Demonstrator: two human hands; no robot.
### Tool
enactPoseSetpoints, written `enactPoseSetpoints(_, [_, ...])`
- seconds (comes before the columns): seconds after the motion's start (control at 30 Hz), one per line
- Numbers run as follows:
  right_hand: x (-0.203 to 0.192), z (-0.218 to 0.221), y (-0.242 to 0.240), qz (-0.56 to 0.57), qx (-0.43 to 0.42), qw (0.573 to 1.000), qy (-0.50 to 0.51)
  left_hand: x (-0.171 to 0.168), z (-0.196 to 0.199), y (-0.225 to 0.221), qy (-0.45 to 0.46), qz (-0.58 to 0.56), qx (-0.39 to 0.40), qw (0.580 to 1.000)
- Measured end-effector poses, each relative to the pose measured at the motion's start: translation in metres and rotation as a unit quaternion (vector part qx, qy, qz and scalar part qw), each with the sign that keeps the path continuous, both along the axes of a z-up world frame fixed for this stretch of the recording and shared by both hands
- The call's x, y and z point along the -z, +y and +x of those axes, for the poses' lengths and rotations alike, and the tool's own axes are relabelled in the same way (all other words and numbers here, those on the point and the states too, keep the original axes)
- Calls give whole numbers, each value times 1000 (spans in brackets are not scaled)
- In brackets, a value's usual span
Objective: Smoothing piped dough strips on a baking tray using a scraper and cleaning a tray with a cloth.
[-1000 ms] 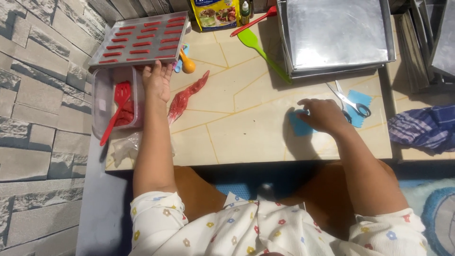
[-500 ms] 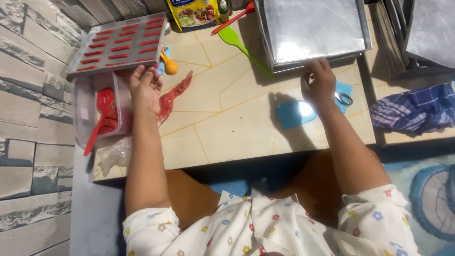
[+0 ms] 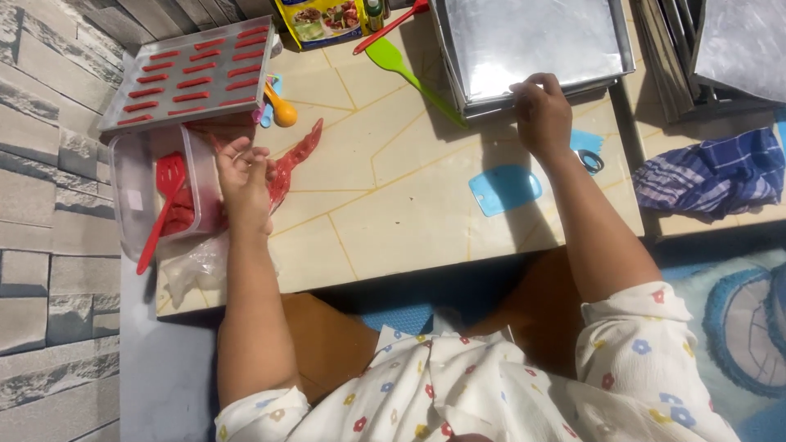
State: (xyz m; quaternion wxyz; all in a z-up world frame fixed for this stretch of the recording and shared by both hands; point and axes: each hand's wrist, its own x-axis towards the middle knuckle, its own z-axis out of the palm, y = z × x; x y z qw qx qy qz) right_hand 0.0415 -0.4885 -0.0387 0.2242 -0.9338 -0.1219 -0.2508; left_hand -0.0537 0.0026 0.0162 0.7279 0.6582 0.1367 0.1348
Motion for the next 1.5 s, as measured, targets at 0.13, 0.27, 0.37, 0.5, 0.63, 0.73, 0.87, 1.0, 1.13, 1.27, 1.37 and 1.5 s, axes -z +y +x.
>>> enactPoseSetpoints(0.13, [4, 3, -3, -4, -3, 1000, 18, 4, 3, -5, 6, 40, 0, 999])
enactPoseSetpoints(0.27, [-2, 2, -2, 36, -14, 999, -10, 7, 3, -11, 4, 83, -1, 997])
enactPoseSetpoints(0.37, [-12, 2, -1, 56, -29, 996, -58, 9, 4, -14, -5, 102, 4, 995])
enactPoseSetpoints(0.5, [-27, 2, 0, 116, -48, 985, -114, 11, 6, -14, 6, 123, 7, 992])
enactPoseSetpoints(0.63, [-53, -6, 9, 148, -73, 974, -154, 15, 8, -11, 4, 137, 7, 990])
enactPoseSetpoints(0.73, [-77, -20, 25, 146, -108, 965, -187, 23, 12, -6, -22, 150, -1, 988])
enactPoseSetpoints(0.87, [-103, -41, 45, 127, -181, 941, -255, 22, 13, -4, -36, 201, 1, 979])
enactPoseSetpoints(1.0, [-101, -62, 55, 114, -196, 938, -261, 17, 11, -6, -16, 265, 12, 964])
enactPoseSetpoints(1.13, [-104, -87, 76, 171, -306, 920, -177, 43, 22, 6, -38, 323, -9, 946])
enactPoseSetpoints(1.27, [-103, -104, 96, 175, -384, 905, -57, 46, 26, 9, -23, 340, -10, 940])
enactPoseSetpoints(1.37, [-105, -109, 100, 154, -425, 890, 66, 48, 25, 9, -17, 359, -10, 933])
enactPoseSetpoints(1.5, [-127, -112, 102, 125, -452, 857, 214, 34, 19, -3, 71, 400, 8, 914])
